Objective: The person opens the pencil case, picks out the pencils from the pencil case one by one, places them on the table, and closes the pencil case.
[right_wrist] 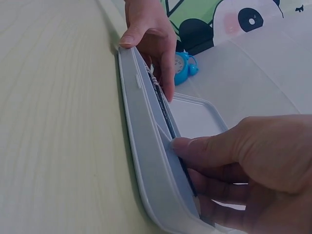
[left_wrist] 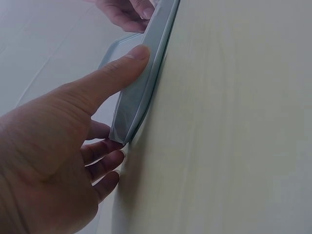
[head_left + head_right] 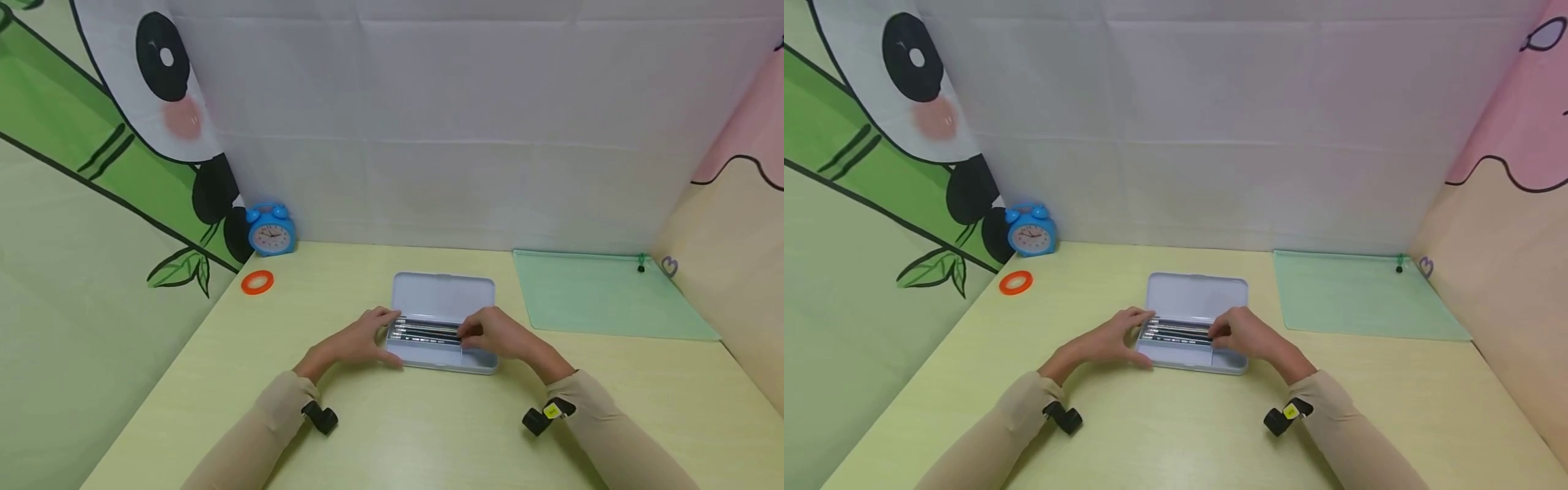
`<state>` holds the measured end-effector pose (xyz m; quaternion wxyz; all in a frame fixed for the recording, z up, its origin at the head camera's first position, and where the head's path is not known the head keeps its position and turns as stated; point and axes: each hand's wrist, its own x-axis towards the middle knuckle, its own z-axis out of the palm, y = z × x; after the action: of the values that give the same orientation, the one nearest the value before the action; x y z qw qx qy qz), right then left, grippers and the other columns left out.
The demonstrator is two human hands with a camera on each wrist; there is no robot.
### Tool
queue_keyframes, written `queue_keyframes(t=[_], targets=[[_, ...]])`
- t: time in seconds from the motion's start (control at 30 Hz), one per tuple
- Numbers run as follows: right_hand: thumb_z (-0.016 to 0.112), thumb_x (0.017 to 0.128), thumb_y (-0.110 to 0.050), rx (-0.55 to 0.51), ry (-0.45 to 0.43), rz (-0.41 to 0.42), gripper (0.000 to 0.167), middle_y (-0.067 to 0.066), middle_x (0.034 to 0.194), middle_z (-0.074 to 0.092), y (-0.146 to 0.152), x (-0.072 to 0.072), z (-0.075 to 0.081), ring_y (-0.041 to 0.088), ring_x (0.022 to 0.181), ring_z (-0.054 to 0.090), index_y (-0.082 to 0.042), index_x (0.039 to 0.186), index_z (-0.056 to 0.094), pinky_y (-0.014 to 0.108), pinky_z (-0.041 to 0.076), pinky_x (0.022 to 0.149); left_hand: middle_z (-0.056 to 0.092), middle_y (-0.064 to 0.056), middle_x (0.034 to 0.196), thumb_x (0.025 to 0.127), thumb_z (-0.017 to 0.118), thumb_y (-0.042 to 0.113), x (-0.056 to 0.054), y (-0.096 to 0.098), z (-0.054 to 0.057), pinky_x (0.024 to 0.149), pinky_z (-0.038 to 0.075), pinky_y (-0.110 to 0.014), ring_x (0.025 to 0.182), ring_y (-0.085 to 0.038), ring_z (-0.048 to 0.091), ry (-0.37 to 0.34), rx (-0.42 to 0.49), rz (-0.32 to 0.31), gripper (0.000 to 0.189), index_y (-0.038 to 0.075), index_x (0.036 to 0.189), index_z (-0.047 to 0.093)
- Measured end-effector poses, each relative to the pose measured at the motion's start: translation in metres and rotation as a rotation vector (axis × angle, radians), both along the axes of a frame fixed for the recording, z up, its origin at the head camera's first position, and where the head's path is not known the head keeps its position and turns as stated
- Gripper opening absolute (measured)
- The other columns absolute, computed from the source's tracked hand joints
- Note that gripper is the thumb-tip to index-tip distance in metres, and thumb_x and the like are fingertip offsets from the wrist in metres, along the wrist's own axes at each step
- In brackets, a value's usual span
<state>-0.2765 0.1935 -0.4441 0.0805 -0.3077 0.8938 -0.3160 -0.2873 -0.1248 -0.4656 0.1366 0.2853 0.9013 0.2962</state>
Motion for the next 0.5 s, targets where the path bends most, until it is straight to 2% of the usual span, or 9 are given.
queue_keyframes(t=[0.3, 0.5], targets=[[0.075, 0.090, -0.007, 0.013, 0.022, 0.052, 0.010, -0.002, 0.093, 0.072, 0.0023, -0.0003, -0.0005, 0.011, 0.083, 0.061, -0.005, 0.099, 0.077, 0.028, 0.052, 0.072, 0.036, -0.006, 0.150, 0.073, 0.086, 0.053, 0.0013, 0.0003, 0.0020, 0.111, 0.031, -0.046, 0.135, -0.024, 0.033, -0.011, 0.004, 0.003, 0.109, 0.008, 0.157, 0.032], [0.070, 0.092, -0.002, 0.055, 0.065, 0.126, 0.012, 0.001, 0.096, 0.071, 0.0020, 0.0020, -0.0007, 0.015, 0.089, 0.063, -0.003, 0.102, 0.077, 0.032, 0.053, 0.078, 0.036, -0.006, 0.149, 0.074, 0.087, 0.050, 0.0026, 0.0003, 0.0030, 0.111, 0.031, -0.046, 0.135, -0.024, 0.032, -0.026, 0.016, 0.002, 0.108, 0.007, 0.157, 0.032]])
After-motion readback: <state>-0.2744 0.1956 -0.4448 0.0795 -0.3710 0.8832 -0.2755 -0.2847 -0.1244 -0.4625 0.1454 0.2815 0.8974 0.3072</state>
